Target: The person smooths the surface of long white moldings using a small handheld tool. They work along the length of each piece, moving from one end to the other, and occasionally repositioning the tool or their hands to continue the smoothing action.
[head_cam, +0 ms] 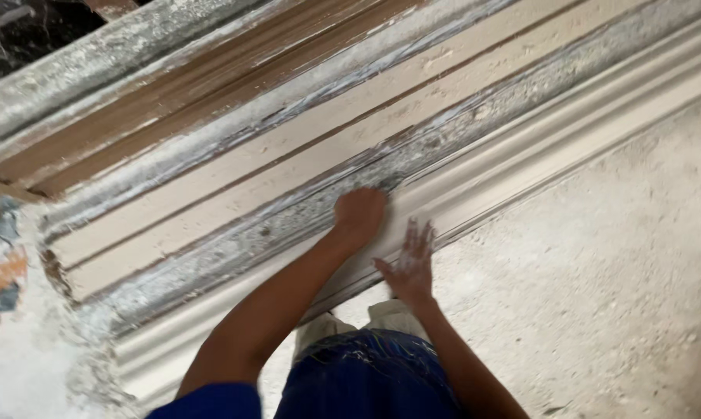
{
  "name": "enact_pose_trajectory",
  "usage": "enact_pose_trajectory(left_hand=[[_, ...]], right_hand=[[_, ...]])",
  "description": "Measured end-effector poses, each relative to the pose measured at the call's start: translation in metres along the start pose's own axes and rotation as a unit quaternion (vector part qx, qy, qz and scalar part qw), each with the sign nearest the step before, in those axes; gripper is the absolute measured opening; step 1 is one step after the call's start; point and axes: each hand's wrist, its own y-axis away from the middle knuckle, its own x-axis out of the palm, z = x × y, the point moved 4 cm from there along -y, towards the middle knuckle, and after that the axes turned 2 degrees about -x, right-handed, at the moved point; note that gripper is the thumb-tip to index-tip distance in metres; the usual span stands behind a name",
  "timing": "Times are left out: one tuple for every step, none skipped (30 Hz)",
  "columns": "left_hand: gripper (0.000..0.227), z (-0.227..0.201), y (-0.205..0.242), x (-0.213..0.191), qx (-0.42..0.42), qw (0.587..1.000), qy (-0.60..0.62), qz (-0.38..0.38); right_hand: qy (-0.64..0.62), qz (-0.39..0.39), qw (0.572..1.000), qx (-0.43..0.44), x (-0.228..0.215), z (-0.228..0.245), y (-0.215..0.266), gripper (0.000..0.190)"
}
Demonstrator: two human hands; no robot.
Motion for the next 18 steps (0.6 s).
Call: enact_pose_trajectory(left_hand=[[0.021, -0.014, -0.019, -0.006, -0.002, 0.998, -0.003, -0.057], [0.02, -0.013, -0.035, -0.005, 0.018, 1.0, -0.02, 0.011], [0.02, -0.007, -0.041, -0.001, 0.037, 0.995, -0.036, 0.08], [0.02, -0.003, -0.035, 0.005, 0.056, 0.986, -0.05, 0.149], [0.023, 0.011, -0.032, 0.003, 0.055, 0.987, -0.062, 0.139], [0.027, 0.024, -0.022, 0.003, 0.054, 0.987, -0.074, 0.13], [0.029, 0.035, -0.005, 0.006, 0.026, 0.985, -0.083, 0.146], [0.032, 0.051, 0.013, 0.006, -0.001, 0.982, -0.091, 0.163], [0.038, 0.066, 0.037, 0.006, -0.013, 0.986, -0.073, 0.152], [0.04, 0.083, 0.067, 0.005, -0.032, 0.986, -0.071, 0.149], [0.04, 0.098, 0.089, 0.0, -0.048, 0.989, -0.03, 0.134], [0.041, 0.111, 0.111, -0.002, -0.063, 0.991, 0.011, 0.118], [0.038, 0.127, 0.13, -0.004, -0.085, 0.989, 0.028, 0.115], [0.035, 0.139, 0.143, -0.004, -0.106, 0.987, 0.044, 0.112], [0.035, 0.146, 0.146, 0.001, -0.13, 0.983, 0.039, 0.125], [0.035, 0.147, 0.142, 0.008, -0.154, 0.978, 0.035, 0.138], [0.034, 0.143, 0.134, 0.017, -0.177, 0.972, 0.03, 0.151], [0.033, 0.128, 0.117, 0.027, -0.16, 0.977, 0.038, 0.134]], right_hand=[[-0.009, 0.026, 0.999, -0.022, -0.005, -0.004, 0.002, 0.124], [-0.018, 0.052, 0.998, -0.043, -0.01, -0.011, 0.005, 0.121], [-0.029, 0.079, 0.994, -0.065, -0.016, -0.017, 0.007, 0.119], [-0.165, 0.078, 0.981, -0.061, -0.026, -0.028, 0.01, 0.118], [-0.298, 0.073, 0.95, -0.055, -0.036, -0.042, 0.003, 0.116], [-0.425, 0.069, 0.901, -0.047, -0.044, -0.056, -0.006, 0.115], [-0.298, 0.078, 0.951, -0.034, -0.053, -0.075, -0.02, 0.113], [-0.165, 0.083, 0.983, -0.021, -0.067, -0.101, -0.041, 0.112], [-0.028, 0.094, 0.995, -0.003, -0.079, -0.126, -0.047, 0.11], [-0.015, 0.096, 0.995, 0.024, -0.087, -0.147, -0.053, 0.114], [-0.003, 0.09, 0.995, 0.049, -0.094, -0.166, -0.069, 0.117], [0.005, 0.101, 0.993, 0.066, -0.099, -0.181, -0.08, 0.12], [0.013, 0.112, 0.99, 0.087, -0.101, -0.193, -0.089, 0.124], [0.022, 0.123, 0.986, 0.108, -0.102, -0.203, -0.096, 0.128], [0.013, 0.123, 0.987, 0.101, -0.101, -0.208, -0.1, 0.13], [0.005, 0.122, 0.988, 0.095, -0.097, -0.21, -0.103, 0.132], [-0.003, 0.122, 0.989, 0.089, -0.094, -0.212, -0.104, 0.134], [0.005, 0.126, 0.988, 0.09, -0.091, -0.213, -0.105, 0.133]])
